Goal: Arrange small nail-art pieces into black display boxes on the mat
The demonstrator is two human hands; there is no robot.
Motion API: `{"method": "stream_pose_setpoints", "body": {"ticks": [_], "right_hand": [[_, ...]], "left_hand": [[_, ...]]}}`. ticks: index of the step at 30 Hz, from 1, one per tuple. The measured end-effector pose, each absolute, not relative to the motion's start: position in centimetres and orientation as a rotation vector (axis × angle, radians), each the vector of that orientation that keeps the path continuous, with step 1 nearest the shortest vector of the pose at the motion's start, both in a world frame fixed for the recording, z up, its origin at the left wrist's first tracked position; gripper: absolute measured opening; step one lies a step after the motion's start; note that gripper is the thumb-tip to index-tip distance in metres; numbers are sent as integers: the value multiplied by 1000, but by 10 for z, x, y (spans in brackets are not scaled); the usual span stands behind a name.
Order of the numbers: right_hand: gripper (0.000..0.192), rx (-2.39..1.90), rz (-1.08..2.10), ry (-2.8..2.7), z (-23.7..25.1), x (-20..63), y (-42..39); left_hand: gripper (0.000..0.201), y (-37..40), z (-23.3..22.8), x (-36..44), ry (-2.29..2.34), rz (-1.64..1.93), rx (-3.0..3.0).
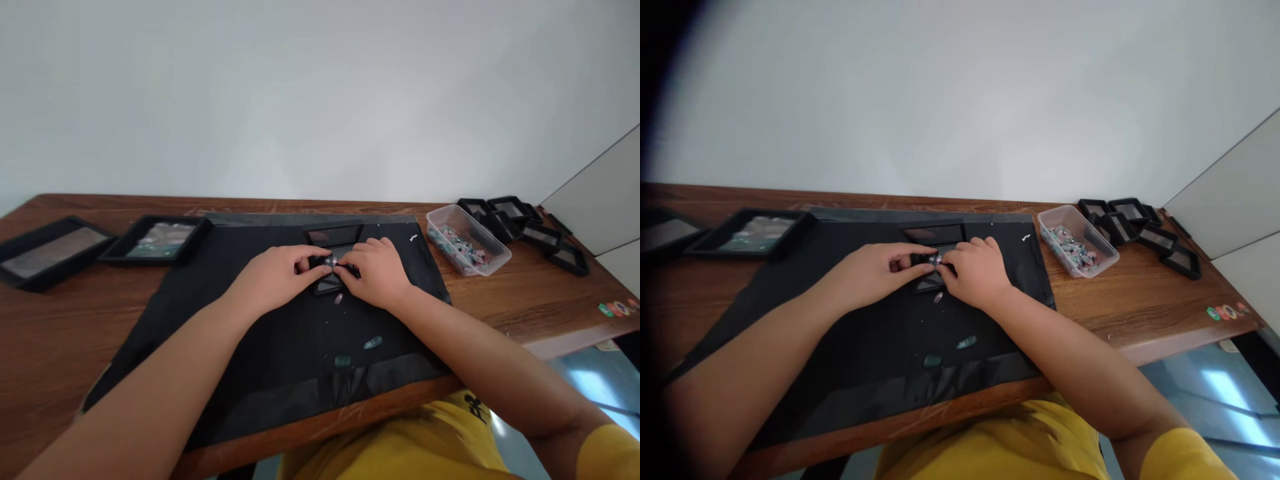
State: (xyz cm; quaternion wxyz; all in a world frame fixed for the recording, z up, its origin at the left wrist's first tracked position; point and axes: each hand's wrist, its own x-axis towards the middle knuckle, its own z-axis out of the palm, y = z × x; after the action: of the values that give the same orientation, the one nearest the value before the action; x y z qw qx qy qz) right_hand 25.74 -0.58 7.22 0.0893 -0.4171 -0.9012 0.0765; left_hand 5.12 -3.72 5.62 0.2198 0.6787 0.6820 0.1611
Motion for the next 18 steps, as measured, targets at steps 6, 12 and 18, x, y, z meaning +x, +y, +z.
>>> {"method": "stream_pose_setpoints", "body": {"ticks": [6,12,18], "right_hand": [[26,-1237,222,-2677,71,258,-4],[26,-1210,230,-2687,71,259,-5],[27,-1183,198,-2735,75,257,-7]], "left_hand": [[56,-37,54,52,1901,459,1843],[56,-38,49,51,1926,477,1840],[54,-37,51,52,1915,481,1836]]}}
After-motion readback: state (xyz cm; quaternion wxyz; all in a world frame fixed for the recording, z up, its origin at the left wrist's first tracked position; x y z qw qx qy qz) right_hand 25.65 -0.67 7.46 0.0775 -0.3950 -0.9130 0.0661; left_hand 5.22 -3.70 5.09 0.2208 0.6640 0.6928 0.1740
